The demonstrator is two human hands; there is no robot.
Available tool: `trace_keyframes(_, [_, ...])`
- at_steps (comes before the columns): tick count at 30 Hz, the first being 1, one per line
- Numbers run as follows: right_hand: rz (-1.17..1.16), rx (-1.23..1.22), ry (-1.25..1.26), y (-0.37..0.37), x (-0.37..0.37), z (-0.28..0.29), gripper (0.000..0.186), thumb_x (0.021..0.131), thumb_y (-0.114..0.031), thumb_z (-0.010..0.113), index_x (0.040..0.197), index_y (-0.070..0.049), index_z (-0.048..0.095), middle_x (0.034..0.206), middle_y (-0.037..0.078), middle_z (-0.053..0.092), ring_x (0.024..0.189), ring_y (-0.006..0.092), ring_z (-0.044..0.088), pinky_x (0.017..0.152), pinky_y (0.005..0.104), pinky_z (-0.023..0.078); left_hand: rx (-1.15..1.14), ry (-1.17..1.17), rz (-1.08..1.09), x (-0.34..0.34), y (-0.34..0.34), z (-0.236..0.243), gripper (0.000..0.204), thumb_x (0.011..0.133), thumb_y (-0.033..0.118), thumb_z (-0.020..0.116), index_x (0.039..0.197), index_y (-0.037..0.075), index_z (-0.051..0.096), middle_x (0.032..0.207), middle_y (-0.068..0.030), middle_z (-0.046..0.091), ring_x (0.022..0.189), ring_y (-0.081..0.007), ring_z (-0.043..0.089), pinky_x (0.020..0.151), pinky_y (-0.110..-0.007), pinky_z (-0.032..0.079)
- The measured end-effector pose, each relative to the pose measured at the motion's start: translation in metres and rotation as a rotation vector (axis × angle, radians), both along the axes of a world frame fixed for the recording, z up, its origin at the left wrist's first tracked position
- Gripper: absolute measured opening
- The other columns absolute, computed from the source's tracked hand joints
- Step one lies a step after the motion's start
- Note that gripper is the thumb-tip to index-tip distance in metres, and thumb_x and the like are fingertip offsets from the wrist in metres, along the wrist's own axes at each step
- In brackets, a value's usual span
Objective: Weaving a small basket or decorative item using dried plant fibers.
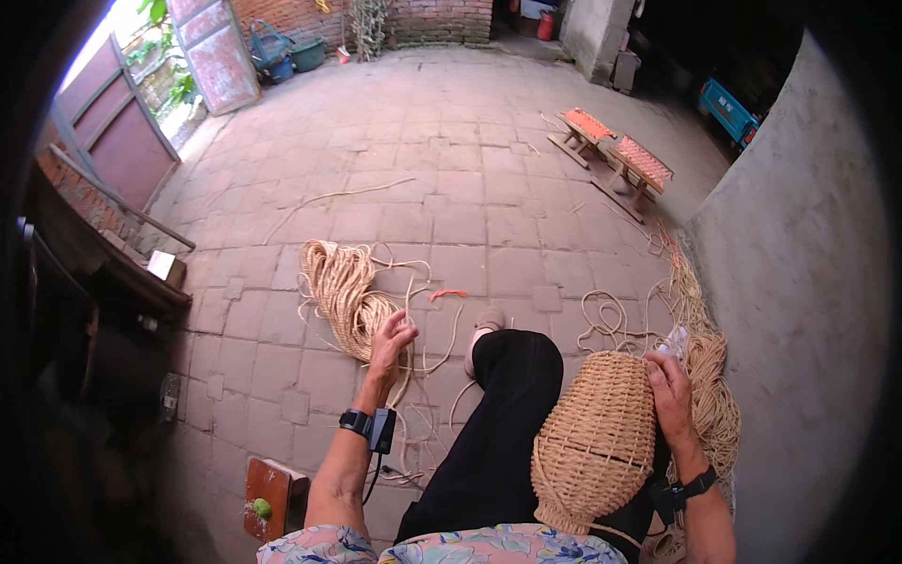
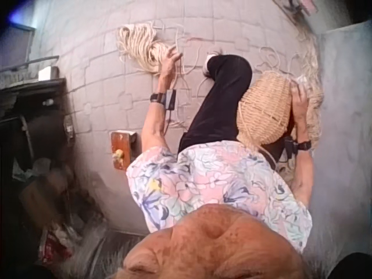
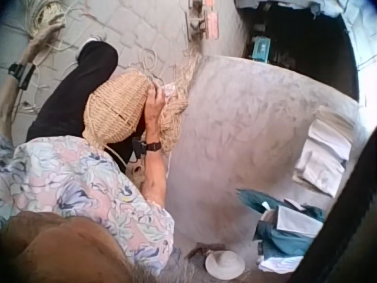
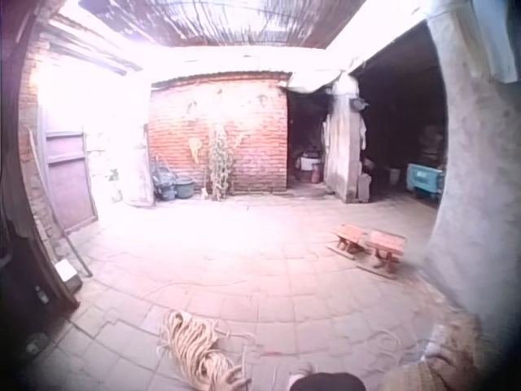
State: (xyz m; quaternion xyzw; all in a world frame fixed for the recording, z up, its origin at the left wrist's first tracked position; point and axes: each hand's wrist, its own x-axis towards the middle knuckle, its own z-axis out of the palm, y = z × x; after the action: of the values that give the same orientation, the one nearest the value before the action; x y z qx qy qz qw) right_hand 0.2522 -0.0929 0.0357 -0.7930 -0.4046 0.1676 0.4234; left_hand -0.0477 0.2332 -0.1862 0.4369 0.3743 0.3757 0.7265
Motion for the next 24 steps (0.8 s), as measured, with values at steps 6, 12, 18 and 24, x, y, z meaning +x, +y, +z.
trace_keyframes(6, [0.149, 0.057, 0.150, 0.024, -0.045, 0.049, 0.035, 0.089, -0.018, 0.063, 0.117, 0.004, 0.056, 0.107, 0.013, 0.063, 0.101, 0.0187, 0.059, 0.089, 0.0295, 0.046, 0.214, -0.130, -0.350, 0.033, -0.073, 0.165, 0.034, 0.092, 0.012, 0.059, 0.123, -0.002, 0.057, 0.100, -0.0054, 0.062, 0.090, -0.0144, 0.064, 0.084, -0.026, 0.051])
trace_keyframes(12, [0.203, 0.552, 0.513, 0.040, -0.089, 0.082, 0.035, 0.095, -0.020, 0.056, 0.122, 0.001, 0.054, 0.101, 0.010, 0.061, 0.102, 0.0158, 0.057, 0.089, 0.0305, 0.046, 0.297, -0.194, -0.781, 0.081, -0.158, 0.222, 0.027, 0.093, 0.012, 0.058, 0.117, 0.000, 0.061, 0.093, -0.0015, 0.063, 0.081, -0.0085, 0.061, 0.071, -0.022, 0.049])
trace_keyframes(18, [0.052, 0.756, 0.518, -0.023, -0.051, 0.102, 0.025, 0.100, -0.025, 0.047, 0.108, -0.004, 0.058, 0.063, -0.007, 0.038, 0.050, 0.0028, 0.034, 0.046, 0.0186, 0.031, 0.659, 0.219, -0.871, 0.059, -0.156, 0.282, 0.025, 0.094, 0.024, 0.062, 0.097, 0.000, 0.070, 0.073, 0.0042, 0.059, 0.066, -0.0027, 0.046, 0.054, -0.020, 0.035])
trace_keyframes(24, [-0.414, 0.712, 0.282, -0.173, 0.076, 0.057, 0.030, 0.100, -0.035, 0.048, 0.102, -0.006, 0.053, 0.061, -0.009, 0.030, 0.047, 0.0012, 0.025, 0.041, 0.0196, 0.023, 0.663, 0.268, -0.811, 0.037, -0.123, 0.261, 0.029, 0.091, 0.027, 0.064, 0.092, -0.001, 0.070, 0.069, 0.0035, 0.055, 0.059, -0.0044, 0.040, 0.050, -0.023, 0.030])
